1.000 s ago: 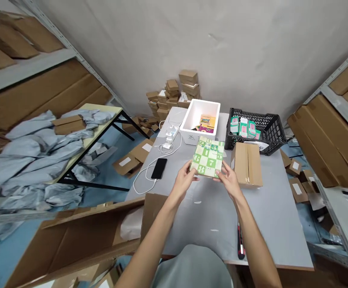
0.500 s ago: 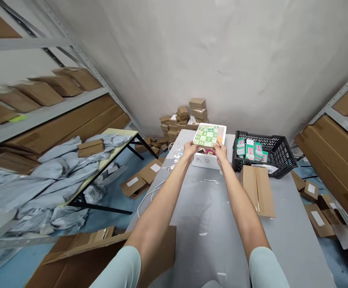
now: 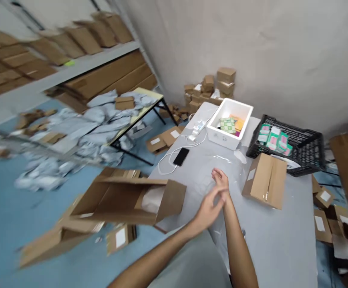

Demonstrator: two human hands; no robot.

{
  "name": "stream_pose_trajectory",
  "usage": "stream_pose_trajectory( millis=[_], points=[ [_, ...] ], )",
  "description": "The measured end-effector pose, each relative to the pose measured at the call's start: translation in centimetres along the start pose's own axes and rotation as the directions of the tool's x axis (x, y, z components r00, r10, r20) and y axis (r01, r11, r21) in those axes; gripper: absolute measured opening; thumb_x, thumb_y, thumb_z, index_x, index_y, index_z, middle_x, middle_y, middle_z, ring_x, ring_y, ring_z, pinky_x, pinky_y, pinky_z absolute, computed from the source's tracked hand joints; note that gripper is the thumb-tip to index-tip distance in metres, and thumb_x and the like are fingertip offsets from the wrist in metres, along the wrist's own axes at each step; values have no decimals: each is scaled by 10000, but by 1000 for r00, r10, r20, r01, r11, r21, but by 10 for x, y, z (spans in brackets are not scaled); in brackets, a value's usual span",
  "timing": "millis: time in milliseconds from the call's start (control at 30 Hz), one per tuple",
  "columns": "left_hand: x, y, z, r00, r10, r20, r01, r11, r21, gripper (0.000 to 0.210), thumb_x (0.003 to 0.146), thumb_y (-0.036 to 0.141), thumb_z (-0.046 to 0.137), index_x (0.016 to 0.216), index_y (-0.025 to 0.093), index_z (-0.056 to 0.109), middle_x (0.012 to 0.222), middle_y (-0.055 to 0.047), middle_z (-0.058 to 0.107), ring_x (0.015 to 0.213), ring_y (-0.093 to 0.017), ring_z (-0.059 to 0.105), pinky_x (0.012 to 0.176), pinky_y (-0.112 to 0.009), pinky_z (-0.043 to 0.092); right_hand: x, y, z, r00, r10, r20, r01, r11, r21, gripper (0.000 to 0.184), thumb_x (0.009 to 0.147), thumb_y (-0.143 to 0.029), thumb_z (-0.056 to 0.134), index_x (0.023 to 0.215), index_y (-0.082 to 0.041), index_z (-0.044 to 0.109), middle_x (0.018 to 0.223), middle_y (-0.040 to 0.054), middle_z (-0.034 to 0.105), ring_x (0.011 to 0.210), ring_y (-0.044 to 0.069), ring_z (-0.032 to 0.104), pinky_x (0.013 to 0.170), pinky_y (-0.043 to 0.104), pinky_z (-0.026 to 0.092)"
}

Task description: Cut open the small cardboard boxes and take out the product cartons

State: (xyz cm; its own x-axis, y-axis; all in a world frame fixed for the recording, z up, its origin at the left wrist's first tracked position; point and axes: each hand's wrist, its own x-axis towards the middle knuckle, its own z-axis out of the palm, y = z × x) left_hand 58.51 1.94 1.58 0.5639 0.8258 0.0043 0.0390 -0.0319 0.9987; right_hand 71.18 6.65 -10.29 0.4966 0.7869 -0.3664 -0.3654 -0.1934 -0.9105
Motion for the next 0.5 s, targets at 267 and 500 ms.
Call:
stream_pose_trajectory(
  millis=[267,500],
  points=[
    [-193,-44,-103,763,-610,-213,607,790,-90,184,710,353,874,892,374,856,1061,-52,869,1134,-381,797,1111,-546,599,-162,121,-5,903,421,87,-410,903,-126,893,551,-857,936,1140,-195,830,1265,180,855,1192,377,812,1077,537,664],
    [-253,-60,-270,304,-579,-756,503,772,-389,478,913,675,692,1086,231,720,1330,-218,786,1376,-442,689,1209,-624,510,-185,137,27,859,462,222,-388,869,-307,962,682,-914,822,1297,-175,787,1449,213,776,1319,392,763,1008,470,688]
  ],
)
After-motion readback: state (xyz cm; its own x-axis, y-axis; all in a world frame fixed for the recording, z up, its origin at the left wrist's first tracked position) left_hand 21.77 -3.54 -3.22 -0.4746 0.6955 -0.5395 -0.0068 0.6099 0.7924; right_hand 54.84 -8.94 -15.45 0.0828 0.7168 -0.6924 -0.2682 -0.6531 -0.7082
